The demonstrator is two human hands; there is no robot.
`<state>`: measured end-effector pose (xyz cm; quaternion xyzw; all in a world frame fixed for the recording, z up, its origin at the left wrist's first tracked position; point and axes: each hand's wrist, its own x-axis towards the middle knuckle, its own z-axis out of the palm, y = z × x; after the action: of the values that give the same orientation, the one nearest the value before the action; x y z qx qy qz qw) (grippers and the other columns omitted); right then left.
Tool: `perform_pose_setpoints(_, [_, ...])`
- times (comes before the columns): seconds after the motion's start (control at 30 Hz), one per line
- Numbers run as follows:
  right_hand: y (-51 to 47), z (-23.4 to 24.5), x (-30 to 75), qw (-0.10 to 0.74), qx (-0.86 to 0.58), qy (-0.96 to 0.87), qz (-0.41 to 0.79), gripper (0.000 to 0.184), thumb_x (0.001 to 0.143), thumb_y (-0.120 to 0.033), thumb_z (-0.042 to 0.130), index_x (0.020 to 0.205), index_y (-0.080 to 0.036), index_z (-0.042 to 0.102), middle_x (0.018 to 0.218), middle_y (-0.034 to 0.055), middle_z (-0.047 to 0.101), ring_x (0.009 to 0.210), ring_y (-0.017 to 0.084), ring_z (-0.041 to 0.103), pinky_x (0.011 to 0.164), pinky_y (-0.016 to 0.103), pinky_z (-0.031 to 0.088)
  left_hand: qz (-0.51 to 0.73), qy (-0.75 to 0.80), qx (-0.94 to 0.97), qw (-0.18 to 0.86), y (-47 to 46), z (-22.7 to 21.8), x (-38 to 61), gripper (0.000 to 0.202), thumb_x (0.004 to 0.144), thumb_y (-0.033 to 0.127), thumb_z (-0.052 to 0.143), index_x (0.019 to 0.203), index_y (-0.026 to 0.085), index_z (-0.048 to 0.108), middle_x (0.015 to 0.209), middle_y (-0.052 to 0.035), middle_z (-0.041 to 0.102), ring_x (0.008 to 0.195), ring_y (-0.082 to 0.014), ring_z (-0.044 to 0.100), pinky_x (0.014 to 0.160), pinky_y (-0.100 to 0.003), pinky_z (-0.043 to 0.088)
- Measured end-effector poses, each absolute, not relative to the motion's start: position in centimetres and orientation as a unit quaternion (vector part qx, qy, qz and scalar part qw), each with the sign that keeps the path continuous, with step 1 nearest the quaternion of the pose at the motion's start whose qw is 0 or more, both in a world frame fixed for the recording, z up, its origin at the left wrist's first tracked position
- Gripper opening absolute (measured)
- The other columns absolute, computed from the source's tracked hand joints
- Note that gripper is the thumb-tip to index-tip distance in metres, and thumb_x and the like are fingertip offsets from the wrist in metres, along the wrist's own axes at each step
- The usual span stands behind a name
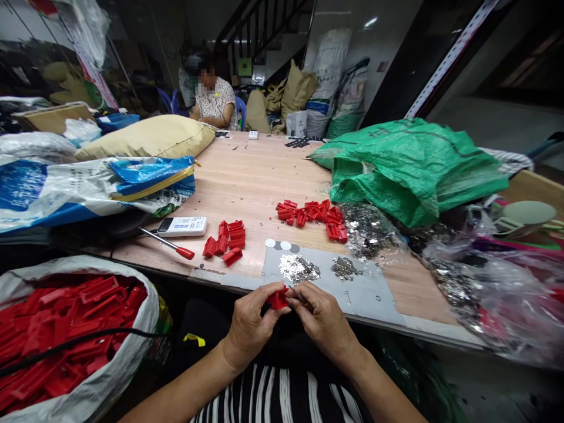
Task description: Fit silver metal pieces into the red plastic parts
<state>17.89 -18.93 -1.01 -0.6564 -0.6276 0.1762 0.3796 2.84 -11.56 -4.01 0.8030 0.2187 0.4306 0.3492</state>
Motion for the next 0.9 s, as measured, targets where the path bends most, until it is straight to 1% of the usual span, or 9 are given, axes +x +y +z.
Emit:
perform_pose_setpoints(0.07, [-19.0,-0.8,17.9,0.398,-0.653,-0.606,0.22,0.018,0.091,-0.022,0.048,0.077,-0.019,0.058,0.075,0.0025,0.057,0.07,0.016,0.054,0.065,0.027,0.042,0.44,0.227,0.794,0.351,-11.7,-4.1,2.8,0.037,0.08,0.019,0.066,0.116,0.023,0.057,0.104,-0.0035,0.072,0.093,-0.016,0.069,0.083,-0.025,0.055])
perform_pose_setpoints(0.2, [-19.6,-0.4,18.6,0.443,-0.628,-0.554,0.318,0.017,0.092,-0.03,0.049,0.09,-0.02,0.062,0.087,0.0032,0.062,0.081,0.016,0.056,0.072,0.027,0.043,0.448,0.238,0.785,0.354,-11.7,-4.0,2.6,0.038,0.08,0.02,0.067,0.116,0.024,0.057,0.106,-0.0039,0.071,0.094,-0.0172,0.069,0.084,-0.027,0.055])
perform_pose_setpoints(0.27, [-19.8,-0.5,18.9,0.46,-0.636,-0.519,0.339,0.017,0.091,-0.033,0.05,0.093,-0.02,0.061,0.087,0.0021,0.061,0.078,0.015,0.054,0.07,0.026,0.043,0.45,0.235,0.786,0.354,-11.8,-3.9,2.6,0.037,0.08,0.02,0.067,0.116,0.024,0.057,0.106,-0.0039,0.071,0.095,-0.0175,0.069,0.084,-0.027,0.056])
perform_pose_setpoints(0.33, [-19.8,-0.9,19.1,0.469,-0.648,-0.494,0.342,0.017,0.09,-0.036,0.053,0.091,-0.02,0.058,0.082,0.0,0.057,0.072,0.013,0.05,0.067,0.025,0.041,0.451,0.227,0.785,0.357,-11.8,-3.8,2.6,0.037,0.08,0.019,0.067,0.116,0.024,0.057,0.106,-0.0038,0.071,0.094,-0.0171,0.069,0.084,-0.027,0.056])
perform_pose_setpoints(0.43, [-19.6,-1.6,19.0,0.47,-0.652,-0.485,0.345,0.019,0.087,-0.038,0.056,0.084,-0.02,0.053,0.077,-0.0026,0.05,0.069,0.011,0.045,0.064,0.023,0.04,0.448,0.214,0.789,0.361,-12.0,-3.8,2.7,0.038,0.081,0.017,0.066,0.117,0.024,0.056,0.106,-0.0041,0.071,0.094,-0.0164,0.069,0.085,-0.026,0.056])
perform_pose_setpoints(0.67, [-19.2,-2.0,18.7,0.476,-0.616,-0.484,0.401,0.02,0.084,-0.035,0.059,0.08,-0.02,0.045,0.075,-0.0037,0.046,0.069,0.011,0.043,0.062,0.023,0.038,0.427,0.198,0.801,0.37,-12.2,-3.9,2.6,0.037,0.08,0.017,0.066,0.115,0.024,0.056,0.106,-0.0052,0.071,0.096,-0.0181,0.068,0.085,-0.03,0.055])
perform_pose_setpoints(0.8, [-19.1,-2.2,18.6,0.487,-0.594,-0.464,0.442,0.028,0.082,-0.039,0.061,0.076,-0.021,0.041,0.071,-0.0053,0.041,0.063,0.01,0.036,0.055,0.021,0.034,0.418,0.2,0.805,0.37,-12.4,-4.0,2.7,0.034,0.081,0.018,0.066,0.113,0.023,0.058,0.102,-0.0051,0.072,0.092,-0.0179,0.069,0.081,-0.028,0.056])
perform_pose_setpoints(0.9, [-19.3,-2.4,18.5,0.499,-0.578,-0.436,0.477,0.032,0.08,-0.043,0.063,0.077,-0.021,0.039,0.069,-0.006,0.039,0.06,0.009,0.034,0.052,0.021,0.03,0.405,0.2,0.808,0.379,-12.5,-4.0,2.7,0.032,0.08,0.018,0.066,0.112,0.022,0.058,0.1,-0.0047,0.073,0.089,-0.0177,0.069,0.08,-0.027,0.056])
